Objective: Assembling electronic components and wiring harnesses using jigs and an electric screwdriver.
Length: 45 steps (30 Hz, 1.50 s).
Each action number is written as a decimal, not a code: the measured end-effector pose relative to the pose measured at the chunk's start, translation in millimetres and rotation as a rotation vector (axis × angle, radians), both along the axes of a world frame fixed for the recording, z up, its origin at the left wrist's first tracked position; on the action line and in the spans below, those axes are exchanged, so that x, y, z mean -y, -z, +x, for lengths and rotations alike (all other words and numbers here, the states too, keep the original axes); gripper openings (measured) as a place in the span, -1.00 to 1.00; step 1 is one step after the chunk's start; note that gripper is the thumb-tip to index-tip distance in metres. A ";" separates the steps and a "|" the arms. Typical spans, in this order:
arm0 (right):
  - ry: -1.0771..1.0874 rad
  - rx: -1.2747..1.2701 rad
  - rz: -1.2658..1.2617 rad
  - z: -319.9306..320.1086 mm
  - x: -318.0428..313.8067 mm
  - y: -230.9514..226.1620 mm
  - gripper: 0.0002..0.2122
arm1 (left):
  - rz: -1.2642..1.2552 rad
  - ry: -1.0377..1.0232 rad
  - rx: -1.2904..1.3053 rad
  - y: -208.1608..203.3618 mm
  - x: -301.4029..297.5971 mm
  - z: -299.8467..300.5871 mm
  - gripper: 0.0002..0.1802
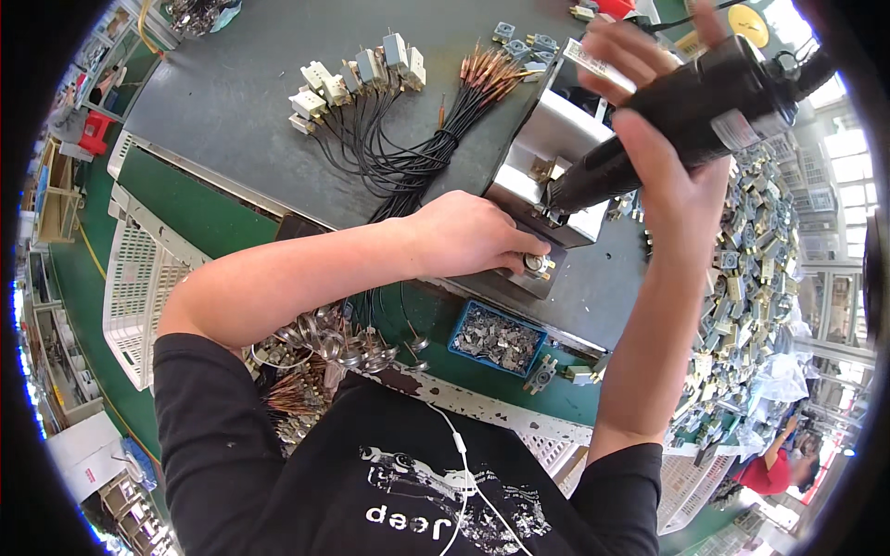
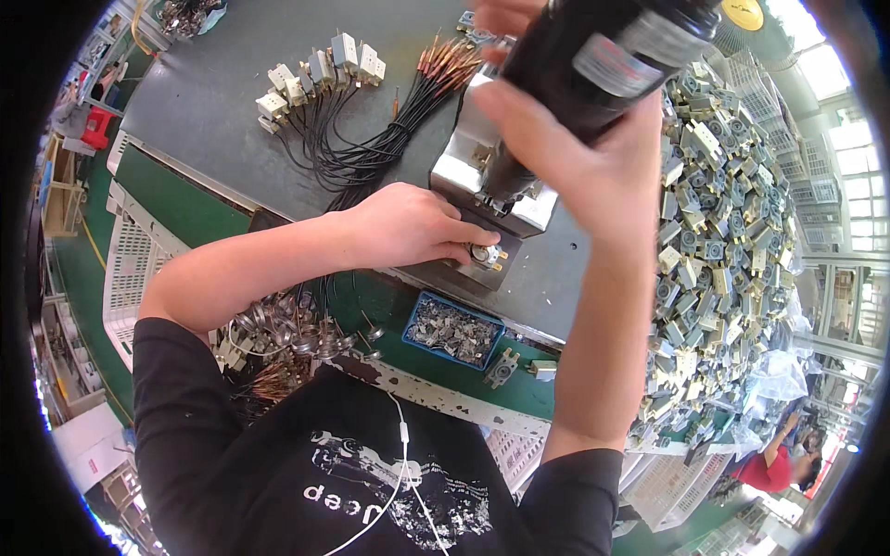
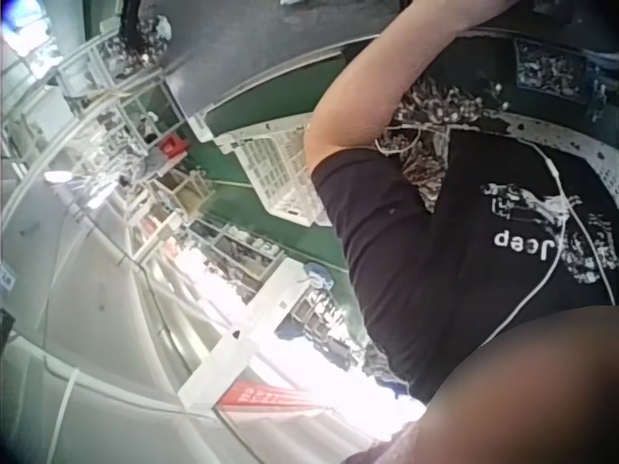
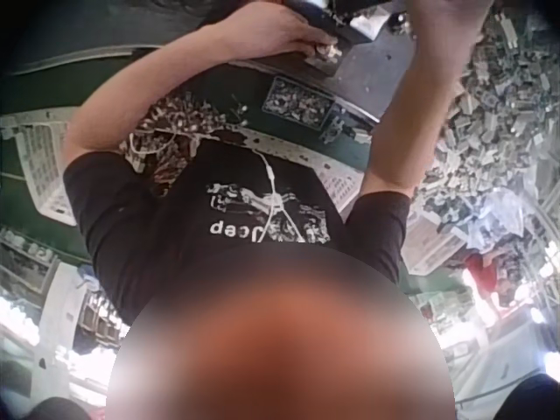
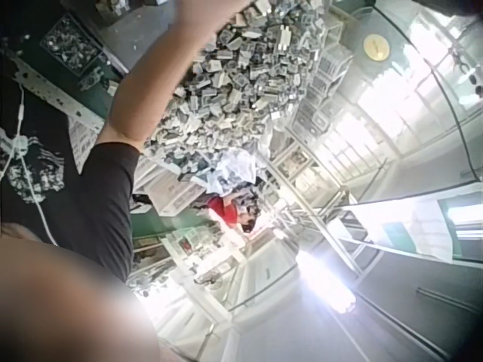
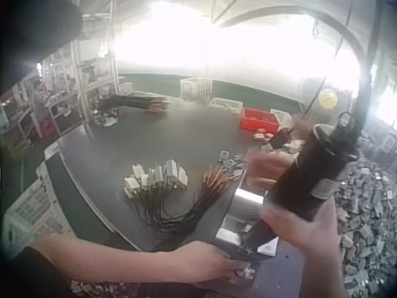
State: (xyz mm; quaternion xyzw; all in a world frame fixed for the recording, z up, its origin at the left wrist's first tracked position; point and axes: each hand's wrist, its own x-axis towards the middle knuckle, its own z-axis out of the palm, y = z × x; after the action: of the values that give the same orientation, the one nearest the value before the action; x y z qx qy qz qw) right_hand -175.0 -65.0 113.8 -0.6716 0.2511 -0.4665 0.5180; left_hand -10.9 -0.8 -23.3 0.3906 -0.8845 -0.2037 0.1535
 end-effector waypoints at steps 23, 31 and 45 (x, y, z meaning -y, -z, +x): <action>0.371 0.209 -0.110 -20.0 -60.0 39.8 -0.06 | 0.152 0.005 0.065 -14.1 2.7 -1.7 -0.64; 0.364 0.138 -0.210 -21.8 -62.6 49.4 -0.10 | 0.136 0.014 0.076 -15.6 1.7 -3.2 -0.67; 0.339 0.085 -0.220 -18.6 -65.2 53.3 -0.11 | 0.075 0.057 0.044 -10.3 2.0 -1.6 -0.69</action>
State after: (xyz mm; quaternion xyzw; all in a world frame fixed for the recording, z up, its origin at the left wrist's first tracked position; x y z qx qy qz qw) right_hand -193.6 0.2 60.5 -0.6518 0.2860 -0.5996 0.3660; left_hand -12.4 -2.7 -13.0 0.3750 -0.8903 -0.2322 0.1134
